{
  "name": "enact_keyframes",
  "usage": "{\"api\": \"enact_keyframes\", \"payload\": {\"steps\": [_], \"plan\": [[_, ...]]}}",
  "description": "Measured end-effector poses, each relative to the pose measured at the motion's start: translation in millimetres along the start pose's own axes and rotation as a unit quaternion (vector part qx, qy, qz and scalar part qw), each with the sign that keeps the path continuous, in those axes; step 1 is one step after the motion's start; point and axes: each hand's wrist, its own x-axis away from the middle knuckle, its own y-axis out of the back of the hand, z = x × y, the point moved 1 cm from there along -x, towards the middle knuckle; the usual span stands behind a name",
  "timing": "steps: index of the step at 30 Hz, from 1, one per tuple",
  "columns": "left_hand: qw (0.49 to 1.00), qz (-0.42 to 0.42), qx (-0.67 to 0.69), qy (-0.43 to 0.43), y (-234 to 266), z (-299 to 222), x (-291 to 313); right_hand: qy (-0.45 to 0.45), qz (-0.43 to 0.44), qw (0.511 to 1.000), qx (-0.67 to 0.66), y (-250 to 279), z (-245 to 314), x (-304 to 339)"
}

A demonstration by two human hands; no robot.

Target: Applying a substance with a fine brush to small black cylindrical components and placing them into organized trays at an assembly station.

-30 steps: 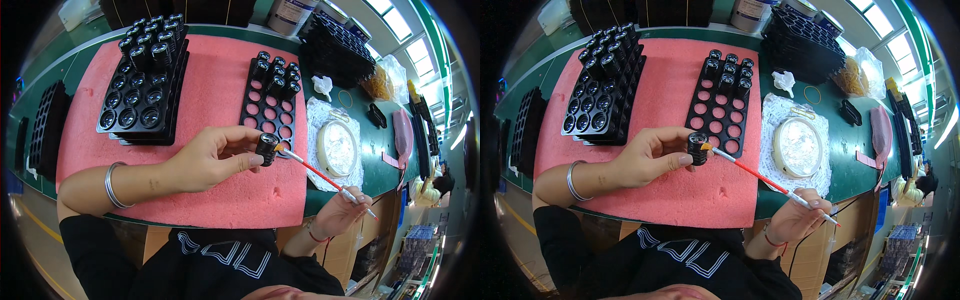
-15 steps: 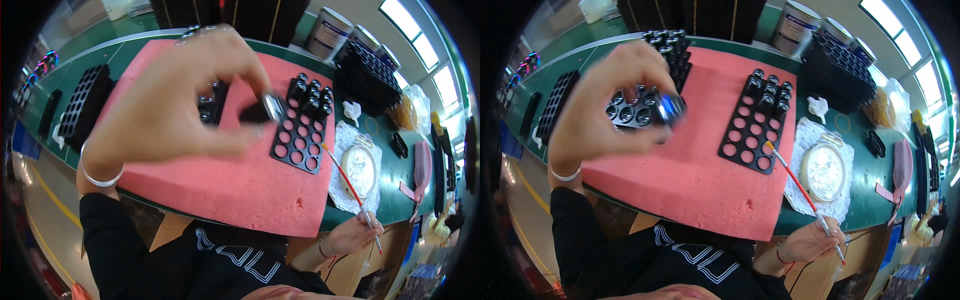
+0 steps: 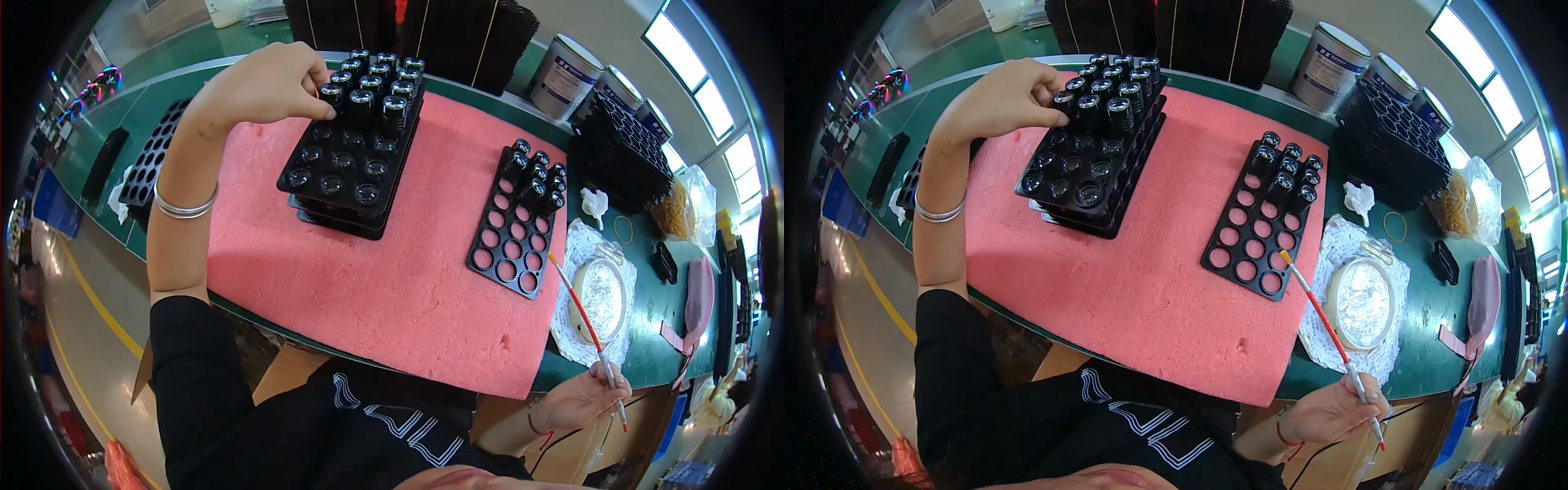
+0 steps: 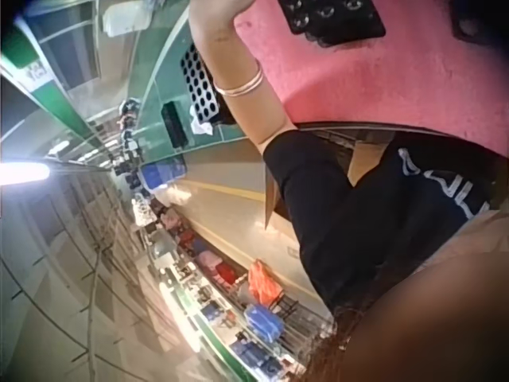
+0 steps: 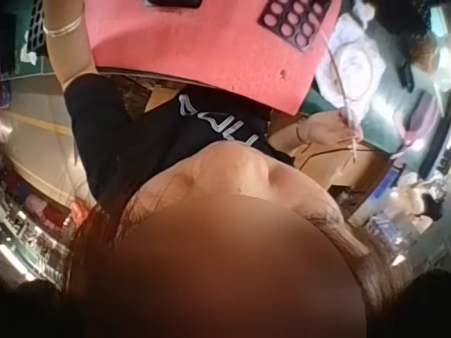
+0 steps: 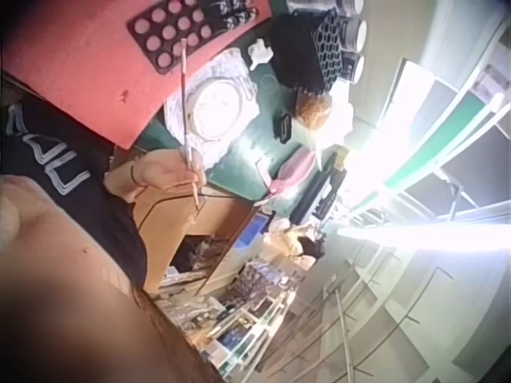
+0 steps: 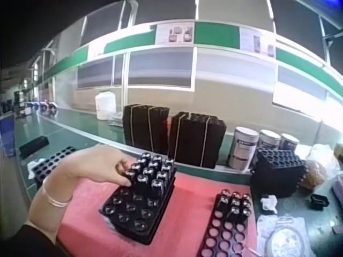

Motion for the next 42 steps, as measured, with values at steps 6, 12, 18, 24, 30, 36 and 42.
{"api": "enact_keyframes", "payload": {"steps": [6,12,18,24,30,36,42], "plan": [[1.000,0.000,-0.011,0.007,-0.5,-0.7,0.7,-0.003,-0.001,1.000,0.000,-4.4,0.4,-0.5],[0.989,-0.138,-0.061,0.012,14.2,-42.6,29.8,-0.001,0.014,0.999,-0.044,-0.4,-0.6,-1.3],[0.958,-0.068,0.056,-0.274,-62.9,-142.3,59.6,0.028,-0.063,0.997,-0.017,-14.0,1.2,0.8],[0.959,-0.083,0.030,-0.270,-138.1,-171.5,21.5,0.050,-0.054,0.996,0.043,-7.8,-0.2,-0.4],[0.976,-0.038,0.075,-0.203,-156.1,-179.6,-7.1,0.049,-0.032,0.997,0.042,-8.1,1.2,-0.8],[0.955,-0.105,0.124,-0.247,-151.6,-184.1,3.1,0.110,-0.037,0.988,0.099,5.2,2.8,-11.4],[0.929,-0.064,0.168,-0.323,-120.4,-170.0,44.1,0.211,-0.029,0.954,0.213,39.7,14.5,-46.0]]}}
